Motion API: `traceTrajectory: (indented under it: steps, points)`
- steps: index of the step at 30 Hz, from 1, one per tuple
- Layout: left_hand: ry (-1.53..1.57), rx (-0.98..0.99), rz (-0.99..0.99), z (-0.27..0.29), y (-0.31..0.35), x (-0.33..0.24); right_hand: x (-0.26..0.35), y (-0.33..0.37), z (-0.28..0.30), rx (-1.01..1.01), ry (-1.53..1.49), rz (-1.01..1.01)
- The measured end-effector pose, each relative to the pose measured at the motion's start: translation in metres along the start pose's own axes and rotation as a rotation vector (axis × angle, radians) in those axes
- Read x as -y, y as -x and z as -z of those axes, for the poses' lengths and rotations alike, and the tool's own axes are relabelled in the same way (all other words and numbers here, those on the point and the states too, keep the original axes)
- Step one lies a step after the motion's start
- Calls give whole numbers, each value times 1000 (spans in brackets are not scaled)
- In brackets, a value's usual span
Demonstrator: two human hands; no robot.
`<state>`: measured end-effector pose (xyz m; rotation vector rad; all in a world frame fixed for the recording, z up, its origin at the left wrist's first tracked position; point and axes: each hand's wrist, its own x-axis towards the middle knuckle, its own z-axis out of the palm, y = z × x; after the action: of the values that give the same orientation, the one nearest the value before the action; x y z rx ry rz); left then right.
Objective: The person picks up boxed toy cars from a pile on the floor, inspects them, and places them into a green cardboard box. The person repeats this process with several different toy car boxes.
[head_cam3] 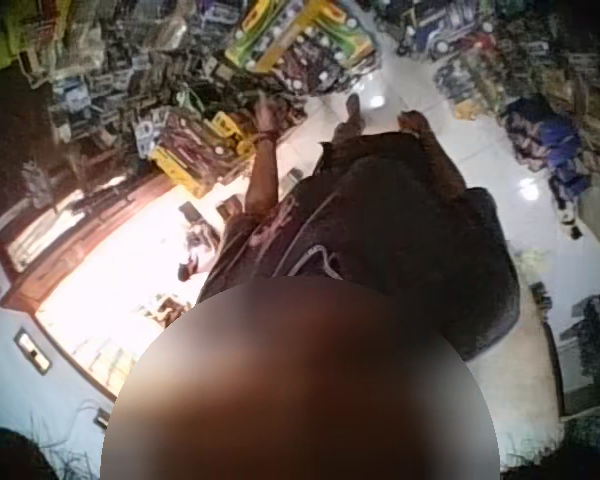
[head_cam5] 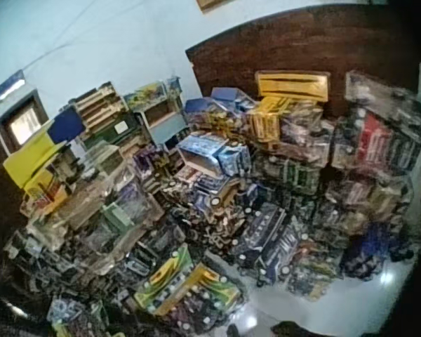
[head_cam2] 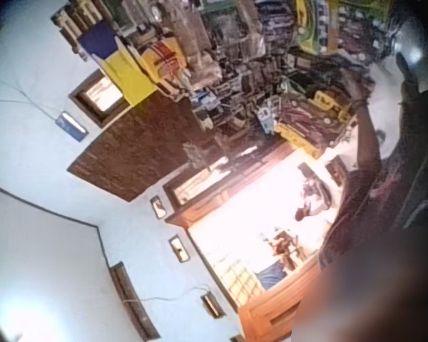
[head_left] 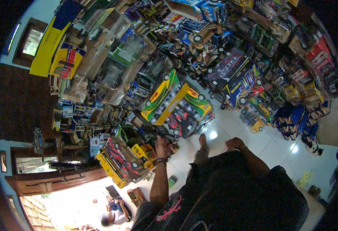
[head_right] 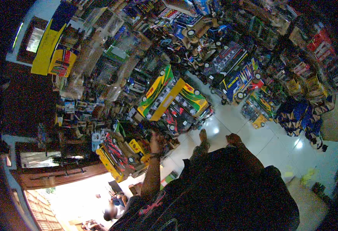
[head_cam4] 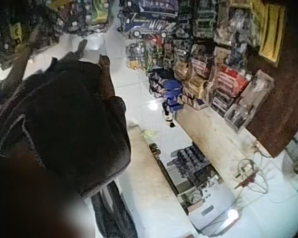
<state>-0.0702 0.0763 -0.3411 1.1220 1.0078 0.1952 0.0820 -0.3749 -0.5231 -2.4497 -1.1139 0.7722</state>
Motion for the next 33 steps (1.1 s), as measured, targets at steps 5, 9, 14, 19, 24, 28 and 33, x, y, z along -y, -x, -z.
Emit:
traceTrajectory:
  steps: [5, 9, 14, 19, 24, 28, 33]
  points:
    - [175, -72, 102, 18, -84, -78, 20, -22, 23, 33, -245, -447]
    - [47, 71, 255, 23, -126, -97, 63, -50, 48, -176, -581, -535]
    - [153, 325, 186, -1, -145, -100, 107, -80, 72, -206, -672, -505]
    - [225, 289, -25, -18, -136, -104, 125, -77, 78, -124, -522, -518]
    - [198, 137, -17, -11, -131, -108, 135, -79, 93, -223, -865, -609]
    - [231, 281, -10, -3, -129, -118, 158, -95, 146, -350, -1134, -661]
    - [-16, 359, -18, -21, -124, -138, 163, -98, 228, -388, -1349, -471]
